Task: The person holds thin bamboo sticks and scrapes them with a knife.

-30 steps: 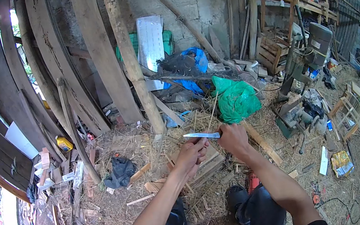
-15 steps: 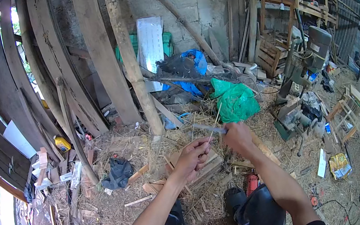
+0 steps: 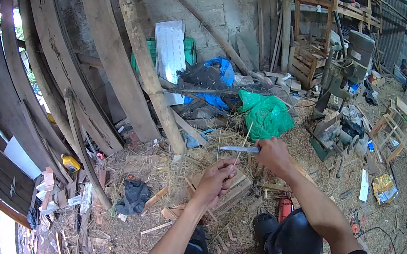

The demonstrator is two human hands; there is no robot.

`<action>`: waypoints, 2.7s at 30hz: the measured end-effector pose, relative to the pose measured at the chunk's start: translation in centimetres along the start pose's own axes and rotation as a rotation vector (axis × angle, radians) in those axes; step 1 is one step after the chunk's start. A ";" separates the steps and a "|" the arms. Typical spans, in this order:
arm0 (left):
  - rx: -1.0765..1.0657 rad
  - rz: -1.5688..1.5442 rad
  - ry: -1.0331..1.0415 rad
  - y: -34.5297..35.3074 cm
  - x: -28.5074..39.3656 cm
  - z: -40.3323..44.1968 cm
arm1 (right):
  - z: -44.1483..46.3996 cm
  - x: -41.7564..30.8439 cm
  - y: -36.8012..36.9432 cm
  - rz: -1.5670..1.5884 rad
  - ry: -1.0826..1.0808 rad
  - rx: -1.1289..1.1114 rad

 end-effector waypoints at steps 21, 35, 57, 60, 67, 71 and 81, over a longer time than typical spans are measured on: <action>0.048 0.150 0.033 -0.9 0.3 1.4 | 1.7 7.4 2.8 -0.049 0.288 -0.043; 0.200 0.068 0.093 -4.8 0.1 1.0 | -1.0 -1.8 2.5 0.190 -0.014 -0.071; 0.108 0.058 0.030 -1.0 -1.3 0.6 | 1.2 5.9 3.8 -0.076 0.279 -0.077; 0.067 0.064 -0.015 -0.5 -1.5 -1.1 | -0.2 13.6 1.6 -0.027 0.509 0.009; 0.244 0.292 0.117 -3.7 0.9 -1.0 | -1.2 8.4 0.2 0.019 0.329 -0.006; 0.217 0.239 0.112 -3.3 -0.4 0.5 | -2.0 -2.2 3.9 0.112 -0.069 -0.195; 0.188 0.128 0.088 -3.2 -0.9 0.5 | -0.4 -3.1 3.7 0.034 -0.002 -0.197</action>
Point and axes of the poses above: each hand's wrist, its own z-axis towards the middle knuckle, its own y-axis out of the palm, x = y × z, the point moved 10 cm from there along z, towards the middle knuckle, and after that the axes turned 7 degrees about z, right-handed, at the moved point
